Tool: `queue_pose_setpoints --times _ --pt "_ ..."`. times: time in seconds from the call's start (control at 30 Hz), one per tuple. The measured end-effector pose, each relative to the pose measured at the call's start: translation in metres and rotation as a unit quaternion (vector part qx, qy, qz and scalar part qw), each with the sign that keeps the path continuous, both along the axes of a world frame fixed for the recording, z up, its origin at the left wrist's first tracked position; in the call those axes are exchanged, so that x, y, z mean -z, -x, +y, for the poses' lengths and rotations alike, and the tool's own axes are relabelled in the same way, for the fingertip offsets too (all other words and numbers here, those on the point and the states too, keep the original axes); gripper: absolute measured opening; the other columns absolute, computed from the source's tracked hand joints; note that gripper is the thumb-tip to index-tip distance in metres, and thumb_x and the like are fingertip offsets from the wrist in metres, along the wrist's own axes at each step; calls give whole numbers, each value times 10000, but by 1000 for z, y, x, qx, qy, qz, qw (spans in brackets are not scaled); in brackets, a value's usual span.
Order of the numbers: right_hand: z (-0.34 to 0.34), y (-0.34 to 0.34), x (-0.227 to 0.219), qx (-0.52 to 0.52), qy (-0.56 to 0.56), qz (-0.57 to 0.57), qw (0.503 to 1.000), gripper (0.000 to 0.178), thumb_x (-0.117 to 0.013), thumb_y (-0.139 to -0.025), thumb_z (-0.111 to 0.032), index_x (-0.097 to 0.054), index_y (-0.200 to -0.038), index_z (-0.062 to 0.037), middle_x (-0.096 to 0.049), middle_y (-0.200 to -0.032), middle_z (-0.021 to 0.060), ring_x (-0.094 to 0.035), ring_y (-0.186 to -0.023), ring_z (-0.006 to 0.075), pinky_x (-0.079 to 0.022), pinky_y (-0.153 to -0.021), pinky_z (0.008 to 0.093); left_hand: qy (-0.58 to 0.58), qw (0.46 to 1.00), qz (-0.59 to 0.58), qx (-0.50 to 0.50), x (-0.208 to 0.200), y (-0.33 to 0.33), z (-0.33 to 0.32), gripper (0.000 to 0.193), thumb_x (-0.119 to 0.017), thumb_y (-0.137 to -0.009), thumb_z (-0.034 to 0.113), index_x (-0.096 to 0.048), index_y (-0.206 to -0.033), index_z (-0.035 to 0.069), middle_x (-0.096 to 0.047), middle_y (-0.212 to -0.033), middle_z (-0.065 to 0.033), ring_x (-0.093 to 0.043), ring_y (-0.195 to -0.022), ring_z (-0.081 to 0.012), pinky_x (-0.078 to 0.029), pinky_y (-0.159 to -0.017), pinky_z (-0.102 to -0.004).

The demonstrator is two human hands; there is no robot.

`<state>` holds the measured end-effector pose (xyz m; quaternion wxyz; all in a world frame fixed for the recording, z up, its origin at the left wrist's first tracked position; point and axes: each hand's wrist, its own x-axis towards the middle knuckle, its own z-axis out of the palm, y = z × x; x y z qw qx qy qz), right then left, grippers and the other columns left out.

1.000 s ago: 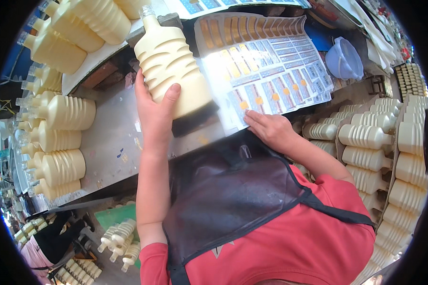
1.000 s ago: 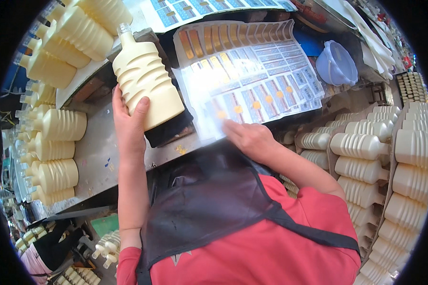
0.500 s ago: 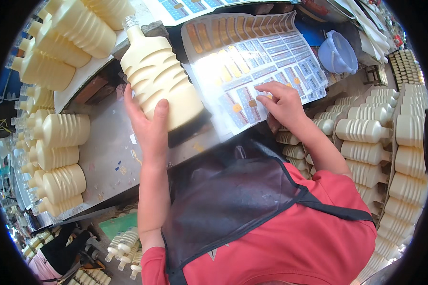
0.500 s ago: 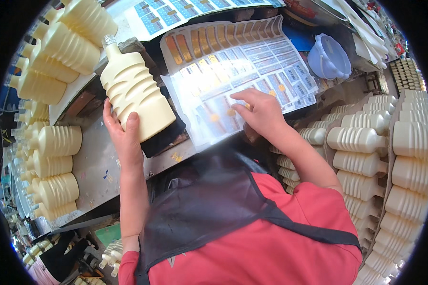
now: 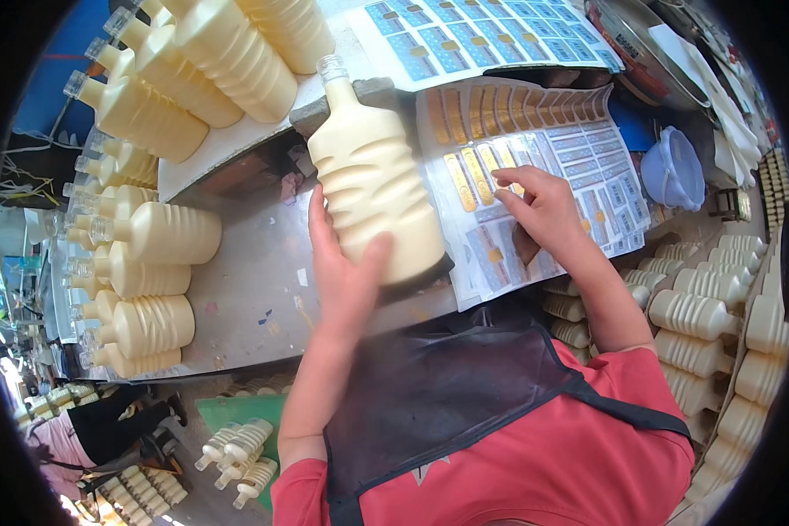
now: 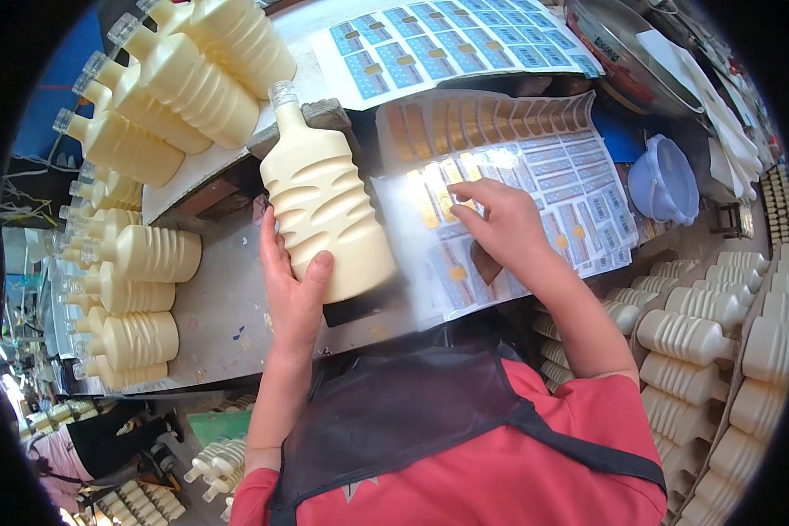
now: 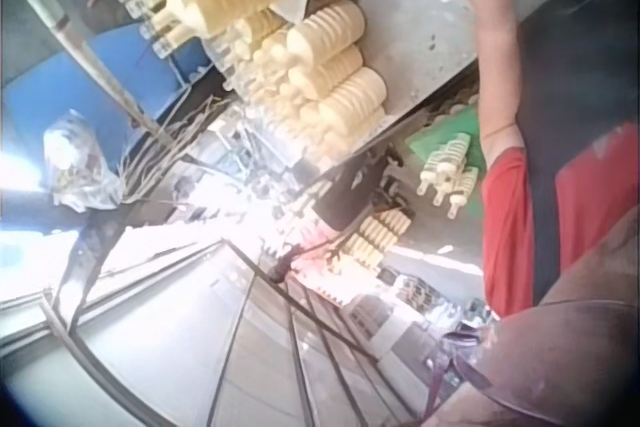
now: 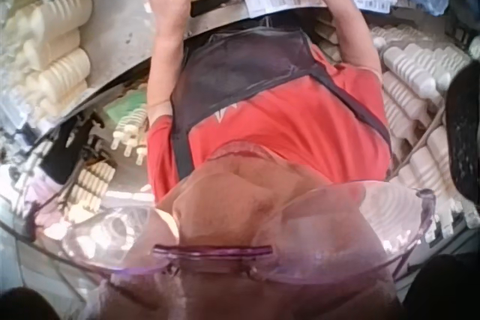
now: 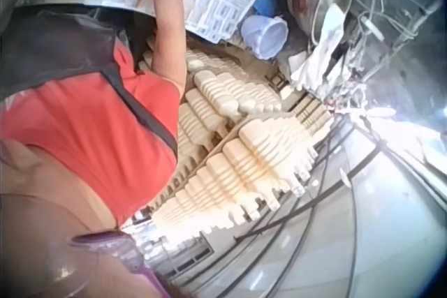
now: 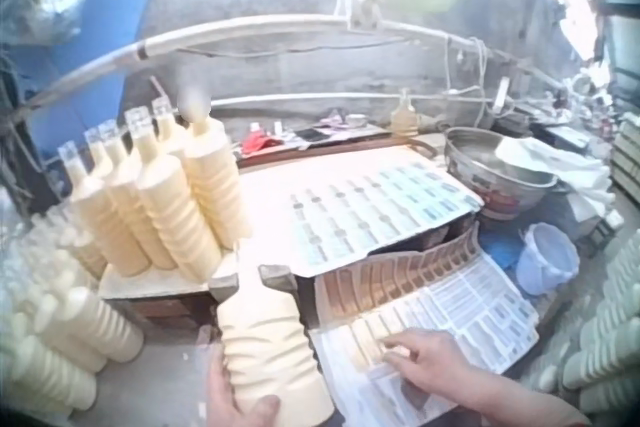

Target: The person applies adhesive labels to cream-colored plastic bottles. They pick a bottle, peel a label from a sheet, and press it onto the bottle's body, smoothing it into place. The labeled bottles are set aside on a nearby surface.

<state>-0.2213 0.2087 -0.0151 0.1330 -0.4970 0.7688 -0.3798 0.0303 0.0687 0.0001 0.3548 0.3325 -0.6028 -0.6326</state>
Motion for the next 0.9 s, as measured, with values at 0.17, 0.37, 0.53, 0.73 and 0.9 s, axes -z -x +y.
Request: queue_pose_setpoints --times 0.17,0.37,0.53,0.73,0.9 --pt "-3 15 -5 16 -72 10 997 280 -681 -903 -163 -735 -1166 -81 -722 -988 135 -679 -811 321 -535 -739 392 12 1000 -9 -7 4 0 0 954 -713 -844 107 -135 -1594 -8 -362 -1542 -235 -446 -1380 -306 -354 -1171 -418" --pt "6 25 7 -24 -65 48 996 280 -656 -908 -170 -735 -1167 -102 -712 -964 140 -681 -879 338 -536 -774 426 357 925 -112 -64 -10 0 3 771 -713 -858 88 -332 -1524 10 -437 -1512 -211 -477 -1359 -333 -355 -1164 -422" --pt "-4 19 26 -58 -73 107 990 266 -656 -892 -158 -748 -1141 -141 -685 -954 123 -676 -882 334 -541 -784 432 454 872 -51 173 -32 21 25 462 -700 -811 42 -594 -1257 -13 -613 -1288 -206 -572 -1226 -347 -471 -1016 -430" --pt "-27 20 23 -80 -112 139 981 317 -659 -897 -194 -733 -1199 -137 -648 -941 117 -659 -872 327 -525 -750 432 523 751 -264 304 -18 71 53 218 -638 -749 42 -674 -962 17 -658 -1084 -188 -634 -1046 -330 -511 -871 -401" --pt "-46 19 10 -120 -169 145 968 280 -631 -911 -233 -727 -1160 -148 -660 -1013 136 -669 -941 336 -537 -782 459 558 631 -424 333 -11 94 54 136 -631 -754 76 -662 -882 43 -631 -963 -145 -605 -990 -268 -470 -868 -368"
